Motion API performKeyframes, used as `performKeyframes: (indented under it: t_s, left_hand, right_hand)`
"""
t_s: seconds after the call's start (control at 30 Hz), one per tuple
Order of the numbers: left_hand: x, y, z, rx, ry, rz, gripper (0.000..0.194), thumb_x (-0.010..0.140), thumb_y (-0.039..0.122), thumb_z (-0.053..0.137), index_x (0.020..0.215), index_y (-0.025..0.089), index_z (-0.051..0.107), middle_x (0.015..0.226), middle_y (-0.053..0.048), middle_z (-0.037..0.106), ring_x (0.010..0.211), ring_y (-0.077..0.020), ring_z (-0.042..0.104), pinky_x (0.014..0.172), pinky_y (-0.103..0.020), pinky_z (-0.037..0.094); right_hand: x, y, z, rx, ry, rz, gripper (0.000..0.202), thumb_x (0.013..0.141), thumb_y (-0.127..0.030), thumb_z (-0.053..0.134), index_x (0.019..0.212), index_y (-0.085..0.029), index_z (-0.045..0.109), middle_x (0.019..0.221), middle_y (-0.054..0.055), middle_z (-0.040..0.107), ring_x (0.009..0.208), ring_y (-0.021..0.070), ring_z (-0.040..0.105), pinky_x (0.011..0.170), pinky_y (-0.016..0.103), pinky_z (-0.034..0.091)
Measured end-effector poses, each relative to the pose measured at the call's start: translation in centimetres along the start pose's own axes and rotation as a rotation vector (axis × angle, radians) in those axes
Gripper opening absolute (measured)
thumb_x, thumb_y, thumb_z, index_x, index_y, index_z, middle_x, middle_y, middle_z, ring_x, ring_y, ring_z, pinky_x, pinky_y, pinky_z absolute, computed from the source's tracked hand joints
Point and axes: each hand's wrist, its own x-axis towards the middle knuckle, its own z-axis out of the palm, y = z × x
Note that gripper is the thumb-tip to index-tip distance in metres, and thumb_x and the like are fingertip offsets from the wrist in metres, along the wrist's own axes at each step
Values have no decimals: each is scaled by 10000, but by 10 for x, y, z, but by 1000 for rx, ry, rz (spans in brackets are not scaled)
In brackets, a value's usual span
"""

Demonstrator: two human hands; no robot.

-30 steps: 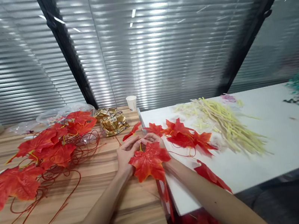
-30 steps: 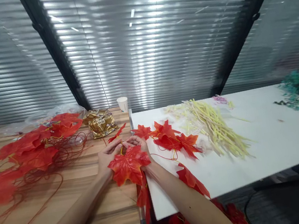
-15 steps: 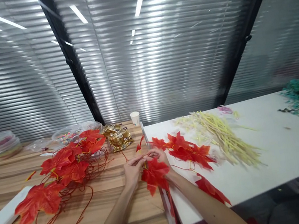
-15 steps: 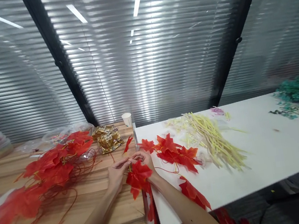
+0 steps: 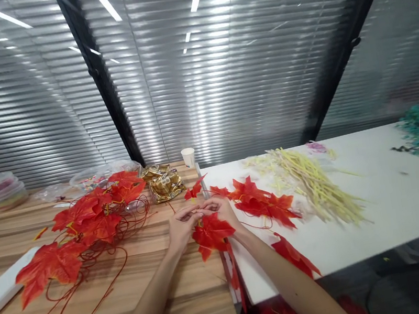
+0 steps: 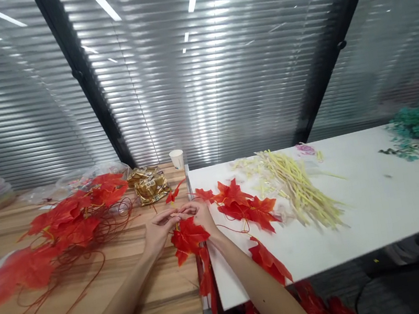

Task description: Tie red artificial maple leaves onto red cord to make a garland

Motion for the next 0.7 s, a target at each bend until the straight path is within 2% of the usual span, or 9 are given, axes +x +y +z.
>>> performKeyframes:
  t_s: [0.2, 0.33, 0.4, 0.57, 0.7]
  left_hand:
    - [2, -4, -2, -4, 21, -40, 307, 580, 261, 707, 863, 146, 682, 877, -90, 678, 748, -185, 611, 637, -270, 490]
    - [4, -5, 0, 22, -6, -4, 313, 570, 264, 710, 861, 150, 686, 836, -80, 680, 679, -163, 596, 580, -247, 471]
    - [4, -5, 0, 41, -26, 14, 328, 576, 268, 703, 880, 144, 685, 800, -78, 681, 636, -150, 582, 567, -244, 463]
    - [3, -7, 1, 111, -54, -8, 353, 584, 259, 689, 916, 142, 677, 766, -71, 684, 547, -123, 545, 526, -239, 456]
    - [3, -5, 0, 140, -73, 26, 335, 606, 250, 671, 926, 153, 677, 867, -92, 680, 632, -162, 588, 591, -275, 486]
  right_hand:
    - [-1, -4, -1, 31, -45, 27, 203, 668, -328, 635, 800, -174, 641, 722, 27, 654, 656, 141, 608, 620, 250, 472]
    - [0, -4, 2, 3, 74, -64, 193, 588, -271, 696, 731, -183, 602, 681, 5, 621, 623, 132, 583, 576, 231, 462]
    - [0, -1, 3, 16, 105, -57, 202, 572, -255, 703, 725, -186, 591, 650, 2, 622, 589, 132, 577, 559, 235, 459]
    - [-3, 7, 3, 2, 57, 24, 183, 593, -271, 681, 729, -178, 602, 616, 12, 630, 533, 139, 568, 515, 243, 451]
    - [-3, 0, 0, -79, -10, 4, 156, 601, -254, 667, 726, -171, 626, 634, 19, 633, 576, 148, 580, 536, 246, 453]
